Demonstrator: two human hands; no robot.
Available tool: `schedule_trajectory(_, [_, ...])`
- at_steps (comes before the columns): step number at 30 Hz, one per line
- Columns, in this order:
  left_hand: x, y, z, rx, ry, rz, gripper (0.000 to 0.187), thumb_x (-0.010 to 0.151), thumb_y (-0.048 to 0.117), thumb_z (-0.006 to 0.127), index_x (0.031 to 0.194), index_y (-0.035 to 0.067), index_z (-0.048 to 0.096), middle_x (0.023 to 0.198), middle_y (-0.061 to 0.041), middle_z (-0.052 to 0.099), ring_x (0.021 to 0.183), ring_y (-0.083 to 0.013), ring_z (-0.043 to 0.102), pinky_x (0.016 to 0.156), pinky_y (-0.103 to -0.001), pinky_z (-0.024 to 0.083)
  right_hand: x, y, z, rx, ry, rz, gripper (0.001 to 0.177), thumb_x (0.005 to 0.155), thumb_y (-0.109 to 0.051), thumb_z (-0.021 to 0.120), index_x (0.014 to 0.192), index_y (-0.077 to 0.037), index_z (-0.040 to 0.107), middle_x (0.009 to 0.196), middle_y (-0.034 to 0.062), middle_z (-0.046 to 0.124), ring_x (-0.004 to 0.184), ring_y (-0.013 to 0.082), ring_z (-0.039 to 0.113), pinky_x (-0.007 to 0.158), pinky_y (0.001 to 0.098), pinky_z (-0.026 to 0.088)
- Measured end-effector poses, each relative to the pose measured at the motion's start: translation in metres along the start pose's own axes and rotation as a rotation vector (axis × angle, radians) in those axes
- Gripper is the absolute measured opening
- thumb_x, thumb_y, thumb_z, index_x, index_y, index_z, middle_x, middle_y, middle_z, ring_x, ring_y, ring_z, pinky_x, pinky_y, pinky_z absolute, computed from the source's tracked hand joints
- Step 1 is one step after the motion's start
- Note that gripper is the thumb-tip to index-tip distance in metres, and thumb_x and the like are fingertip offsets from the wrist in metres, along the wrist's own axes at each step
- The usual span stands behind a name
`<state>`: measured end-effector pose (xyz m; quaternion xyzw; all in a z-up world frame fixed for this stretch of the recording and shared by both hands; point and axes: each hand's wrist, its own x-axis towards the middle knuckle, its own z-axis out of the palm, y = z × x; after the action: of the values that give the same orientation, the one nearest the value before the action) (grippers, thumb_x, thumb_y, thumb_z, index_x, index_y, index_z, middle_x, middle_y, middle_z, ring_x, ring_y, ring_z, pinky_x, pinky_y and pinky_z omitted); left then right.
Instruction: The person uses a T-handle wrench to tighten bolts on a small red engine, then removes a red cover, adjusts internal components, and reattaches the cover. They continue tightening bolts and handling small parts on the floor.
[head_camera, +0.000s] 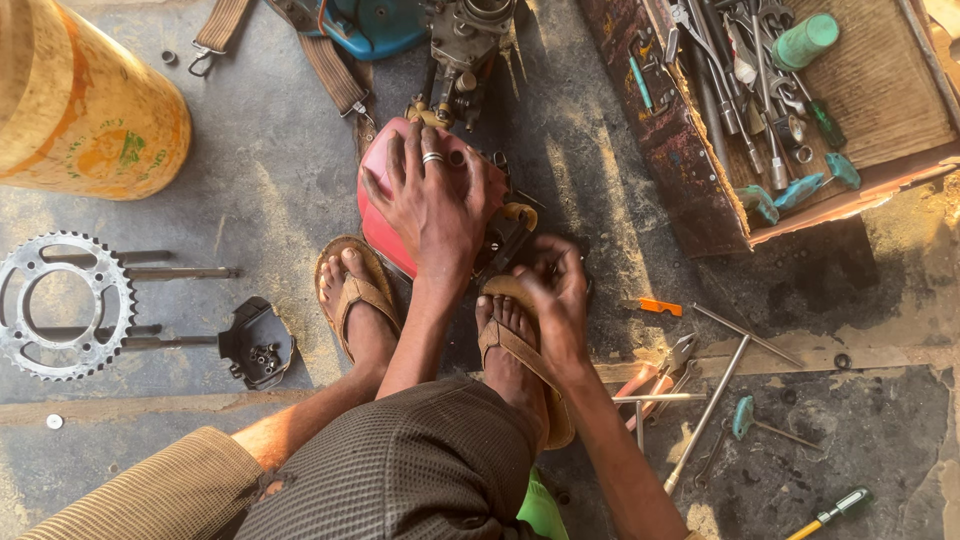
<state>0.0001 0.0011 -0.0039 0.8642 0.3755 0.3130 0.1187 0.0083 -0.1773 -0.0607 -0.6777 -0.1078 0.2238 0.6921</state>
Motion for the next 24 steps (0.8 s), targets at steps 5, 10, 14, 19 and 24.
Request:
schedule_trajectory(5, [0.000, 0.001, -0.002, -0.024, -0.028, -0.023, 0.056, 0.099, 0.042, 0.061, 0.134, -0.001, 0.064, 0.149, -0.014, 0.057, 0.144, -0.0362, 0.043, 0.121, -0.065, 0.016, 0.011, -0.013, 0.012, -0.189, -0.218, -0.336, 0.113, 0.069, -0.020, 0.095, 0.156, -0.001, 0.027, 0.141, 0.0219, 0.047, 0.127, 0.0331, 0.054, 0.108, 0.0462, 0.052])
schedule_trajectory(10, [0.001, 0.001, -0.002, -0.025, -0.013, -0.019, 0.056, 0.099, 0.042, 0.061, 0.135, -0.002, 0.063, 0.149, -0.015, 0.057, 0.145, -0.0362, 0.043, 0.121, -0.065, 0.017, 0.017, -0.024, 0.019, -0.326, -0.232, -0.386, 0.107, 0.071, -0.013, 0.094, 0.154, -0.001, 0.029, 0.149, 0.0277, 0.047, 0.138, 0.0399, 0.054, 0.113, 0.0509, 0.052])
schedule_trajectory(14, [-0.001, 0.001, -0.002, -0.038, -0.011, -0.012, 0.059, 0.099, 0.044, 0.063, 0.138, -0.001, 0.061, 0.151, -0.014, 0.056, 0.146, -0.0360, 0.043, 0.122, -0.065, 0.017, 0.017, -0.016, 0.016, -0.245, -0.278, -0.354, 0.103, 0.077, -0.013, 0.091, 0.155, -0.003, 0.026, 0.148, 0.0263, 0.050, 0.134, 0.0375, 0.061, 0.111, 0.0485, 0.057])
schedule_trajectory(19, [-0.003, -0.009, -0.023, -0.223, -0.182, 0.076, 0.070, 0.092, 0.043, 0.069, 0.149, 0.007, 0.050, 0.155, -0.015, 0.047, 0.149, -0.0327, 0.041, 0.129, -0.062, 0.016, 0.025, -0.001, 0.018, -0.292, -0.260, -0.463, 0.110, 0.072, -0.013, 0.095, 0.154, -0.002, 0.022, 0.146, 0.0277, 0.049, 0.133, 0.0391, 0.057, 0.113, 0.0502, 0.051])
schedule_trajectory(24, [-0.017, -0.037, -0.055, -0.446, -0.339, 0.253, 0.096, 0.070, 0.033, 0.080, 0.157, 0.016, 0.044, 0.169, -0.015, 0.031, 0.159, -0.0411, 0.023, 0.131, -0.056, 0.019, 0.024, 0.003, 0.014, -0.240, -0.292, -0.395, 0.113, 0.076, -0.015, 0.093, 0.161, -0.005, 0.019, 0.150, 0.0264, 0.051, 0.136, 0.0393, 0.059, 0.114, 0.0499, 0.055])
